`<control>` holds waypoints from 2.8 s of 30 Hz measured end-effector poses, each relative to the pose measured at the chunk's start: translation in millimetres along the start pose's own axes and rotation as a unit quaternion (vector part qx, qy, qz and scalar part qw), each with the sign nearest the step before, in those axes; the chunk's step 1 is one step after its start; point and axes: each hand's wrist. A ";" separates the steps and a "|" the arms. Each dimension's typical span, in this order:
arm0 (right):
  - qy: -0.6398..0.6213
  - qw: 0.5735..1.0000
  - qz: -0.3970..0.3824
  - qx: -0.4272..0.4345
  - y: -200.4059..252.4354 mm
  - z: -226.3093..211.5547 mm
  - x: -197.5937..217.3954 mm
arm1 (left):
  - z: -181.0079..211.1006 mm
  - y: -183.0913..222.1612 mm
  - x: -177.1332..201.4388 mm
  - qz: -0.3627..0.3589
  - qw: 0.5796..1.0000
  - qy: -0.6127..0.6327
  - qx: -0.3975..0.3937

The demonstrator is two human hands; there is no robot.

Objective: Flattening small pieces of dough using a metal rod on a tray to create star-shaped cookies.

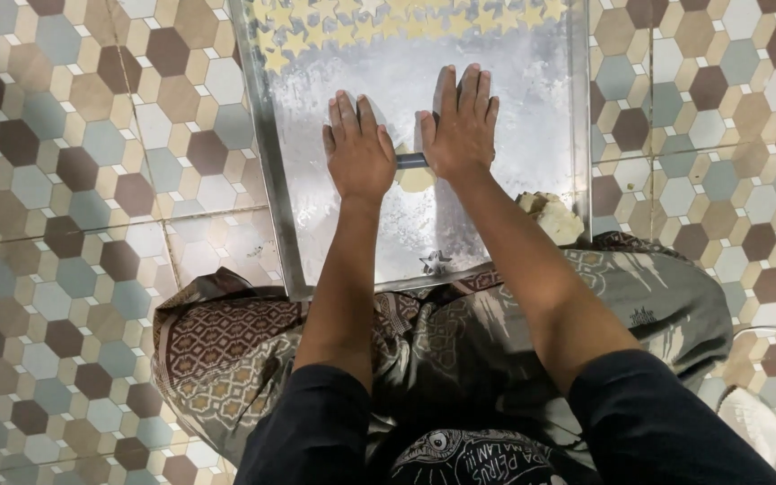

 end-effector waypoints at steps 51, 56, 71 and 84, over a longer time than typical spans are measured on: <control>-0.442 0.773 0.451 -0.060 373.9 305.0 0.1 | -2.7 102.0 -33.1 -0.068 0.995 -0.035 -0.061; -0.397 0.812 0.364 -0.225 456.9 403.5 -122.1 | -3.1 108.5 -27.0 -0.123 0.990 -0.032 -0.057; -0.534 0.802 0.140 -0.228 483.2 398.7 -149.9 | -9.1 111.7 -26.1 -0.141 0.987 -0.030 -0.073; -0.607 0.770 0.060 -0.187 497.3 395.7 -137.2 | -12.8 117.0 -23.7 -0.095 0.989 -0.049 -0.106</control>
Point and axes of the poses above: each hand's wrist, its own y-axis away from the middle knuckle, its own x-axis out of the back of the hand, z = x × y, and after that the axes turned 14 degrees about -z, right-handed
